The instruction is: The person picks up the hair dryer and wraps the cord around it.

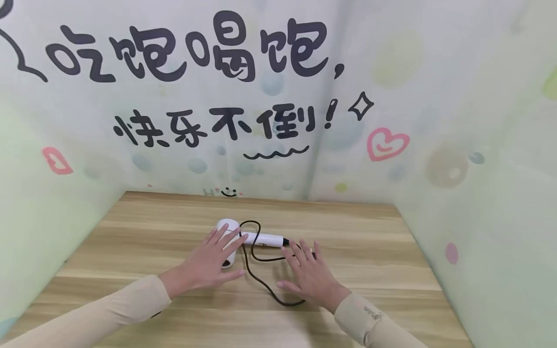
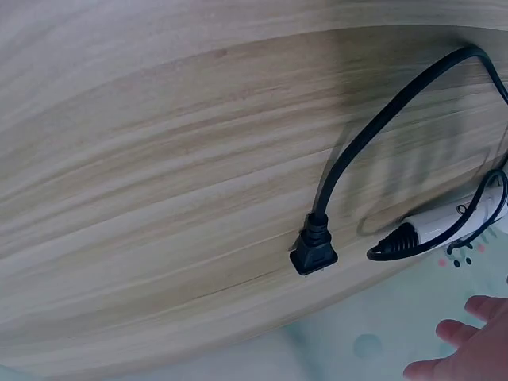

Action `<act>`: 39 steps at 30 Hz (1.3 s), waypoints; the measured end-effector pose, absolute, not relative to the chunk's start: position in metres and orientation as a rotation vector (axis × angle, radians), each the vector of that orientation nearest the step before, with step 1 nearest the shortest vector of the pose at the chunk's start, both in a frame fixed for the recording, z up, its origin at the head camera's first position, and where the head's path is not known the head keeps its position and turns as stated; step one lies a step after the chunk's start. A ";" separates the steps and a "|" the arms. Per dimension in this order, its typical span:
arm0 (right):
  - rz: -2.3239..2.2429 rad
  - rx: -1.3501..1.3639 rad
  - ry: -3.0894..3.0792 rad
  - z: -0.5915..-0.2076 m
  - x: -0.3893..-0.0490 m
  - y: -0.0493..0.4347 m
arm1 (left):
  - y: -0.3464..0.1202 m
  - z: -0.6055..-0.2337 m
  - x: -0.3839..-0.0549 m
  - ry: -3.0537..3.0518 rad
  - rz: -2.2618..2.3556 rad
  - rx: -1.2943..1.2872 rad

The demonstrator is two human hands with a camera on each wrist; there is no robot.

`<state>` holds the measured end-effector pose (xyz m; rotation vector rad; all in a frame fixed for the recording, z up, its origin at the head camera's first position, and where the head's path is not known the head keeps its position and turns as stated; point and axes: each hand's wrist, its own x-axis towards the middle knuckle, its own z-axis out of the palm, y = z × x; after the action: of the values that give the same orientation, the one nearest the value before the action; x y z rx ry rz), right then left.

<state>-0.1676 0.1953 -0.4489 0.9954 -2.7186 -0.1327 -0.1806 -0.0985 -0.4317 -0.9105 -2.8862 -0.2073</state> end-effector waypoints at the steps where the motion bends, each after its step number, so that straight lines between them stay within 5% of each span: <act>1: -0.124 0.997 -2.718 -0.449 -0.167 0.196 | -0.099 -0.432 -0.181 -2.883 -0.228 -0.904; 10: -0.087 0.990 -2.708 -0.455 -0.166 0.194 | -0.106 -0.435 -0.191 -2.852 -0.266 -0.802; 39: -0.046 0.950 -2.741 -0.461 -0.171 0.190 | -0.104 -0.464 -0.238 -3.058 -1.158 0.086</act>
<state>-0.1712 0.1900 -0.4605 0.9496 -2.7409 -0.0465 -0.2384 -0.1040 -0.4641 0.0857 -3.0583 -1.1583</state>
